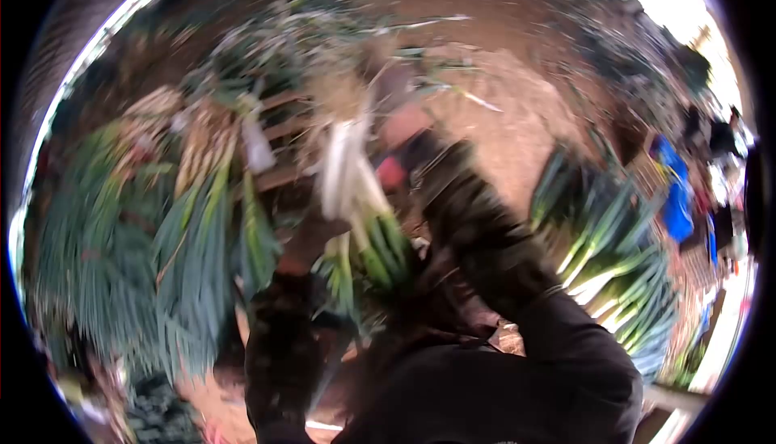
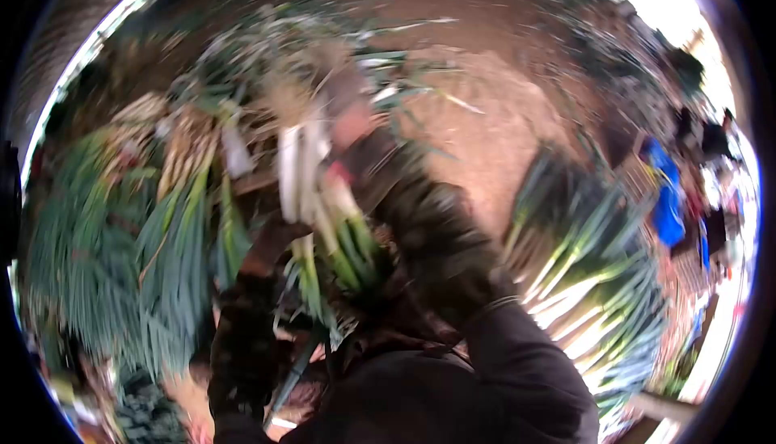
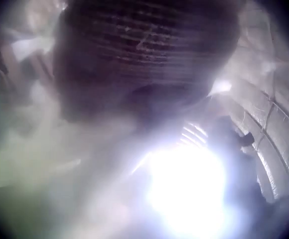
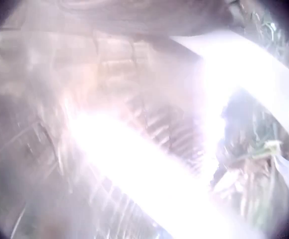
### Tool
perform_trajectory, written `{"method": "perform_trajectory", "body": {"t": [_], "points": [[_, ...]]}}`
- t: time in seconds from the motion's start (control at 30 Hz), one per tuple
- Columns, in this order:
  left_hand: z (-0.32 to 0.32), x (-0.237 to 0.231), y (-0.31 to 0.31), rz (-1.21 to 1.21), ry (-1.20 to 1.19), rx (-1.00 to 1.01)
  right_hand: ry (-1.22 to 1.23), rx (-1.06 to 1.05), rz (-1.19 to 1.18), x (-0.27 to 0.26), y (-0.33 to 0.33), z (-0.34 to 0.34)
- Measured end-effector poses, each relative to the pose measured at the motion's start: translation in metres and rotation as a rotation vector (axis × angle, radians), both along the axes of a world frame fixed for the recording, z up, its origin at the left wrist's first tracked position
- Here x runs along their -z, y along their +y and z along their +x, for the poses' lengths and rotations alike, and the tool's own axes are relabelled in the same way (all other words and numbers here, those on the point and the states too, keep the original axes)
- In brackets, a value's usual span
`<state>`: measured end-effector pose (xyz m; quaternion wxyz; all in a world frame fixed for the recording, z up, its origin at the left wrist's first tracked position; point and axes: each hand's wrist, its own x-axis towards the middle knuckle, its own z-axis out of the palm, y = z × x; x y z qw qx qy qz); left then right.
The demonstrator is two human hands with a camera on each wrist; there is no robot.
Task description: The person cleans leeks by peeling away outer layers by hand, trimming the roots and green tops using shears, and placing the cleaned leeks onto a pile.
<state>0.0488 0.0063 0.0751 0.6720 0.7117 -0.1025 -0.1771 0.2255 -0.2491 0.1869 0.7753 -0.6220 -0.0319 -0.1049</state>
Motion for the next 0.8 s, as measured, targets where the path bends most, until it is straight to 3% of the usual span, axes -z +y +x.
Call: {"method": "perform_trajectory", "body": {"t": [0.17, 0.23, 0.27, 0.3, 0.37, 0.4, 0.43, 0.5, 0.53, 0.57, 0.6, 0.63, 0.67, 0.73, 0.77, 0.8], "points": [[-0.001, -0.021, 0.009, -0.037, -0.1, 0.001, 0.024, 0.067, 0.15, -0.114, -0.098, 0.06], [0.003, -0.025, 0.005, -0.043, -0.145, 0.07, 0.048, 0.051, 0.188, -0.131, -0.103, 0.054], [0.0, -0.026, 0.007, -0.071, -0.106, 0.081, 0.094, 0.196, 0.038, -0.132, -0.104, 0.043], [-0.001, -0.029, 0.009, -0.097, -0.069, 0.096, 0.087, 0.244, 0.229, -0.133, -0.113, 0.057], [-0.001, -0.034, 0.011, -0.145, 0.006, 0.129, -0.299, 0.179, 0.311, -0.107, -0.171, 0.102], [0.004, -0.022, 0.021, -0.033, -0.001, 0.154, -0.223, 0.325, 0.326, -0.13, -0.169, 0.076], [-0.01, -0.036, 0.029, -0.14, 0.096, 0.102, -0.14, 0.467, 0.344, -0.155, -0.164, 0.048], [-0.006, -0.004, 0.064, -0.131, 0.085, 0.036, -0.173, 0.505, -0.491, -0.162, -0.221, 0.051], [-0.01, 0.0, 0.076, -0.015, 0.036, -0.08, -0.108, 0.499, -0.909, -0.17, -0.226, 0.034], [-0.007, 0.001, 0.086, -0.025, 0.045, -0.077, 0.112, 0.304, -1.384, -0.169, -0.217, 0.007], [-0.004, -0.005, 0.093, -0.006, 0.05, -0.056, 0.274, -0.049, -1.882, -0.167, -0.199, -0.023], [-0.002, -0.011, 0.095, 0.014, 0.053, -0.024, 0.277, -0.338, -2.177, -0.165, -0.176, -0.042], [-0.002, -0.015, 0.094, 0.001, 0.054, -0.051, 0.133, -0.364, -2.285, -0.158, -0.156, -0.052], [0.0, -0.021, 0.083, -0.028, 0.064, -0.085, -0.491, 0.162, -2.163, -0.136, -0.132, -0.058], [0.001, -0.028, 0.077, -0.017, 0.048, -0.067, -0.606, 0.252, -2.006, -0.146, -0.093, -0.083], [0.0, -0.037, 0.07, -0.004, 0.042, -0.05, -0.732, 0.198, -2.036, -0.152, -0.055, -0.107]]}}
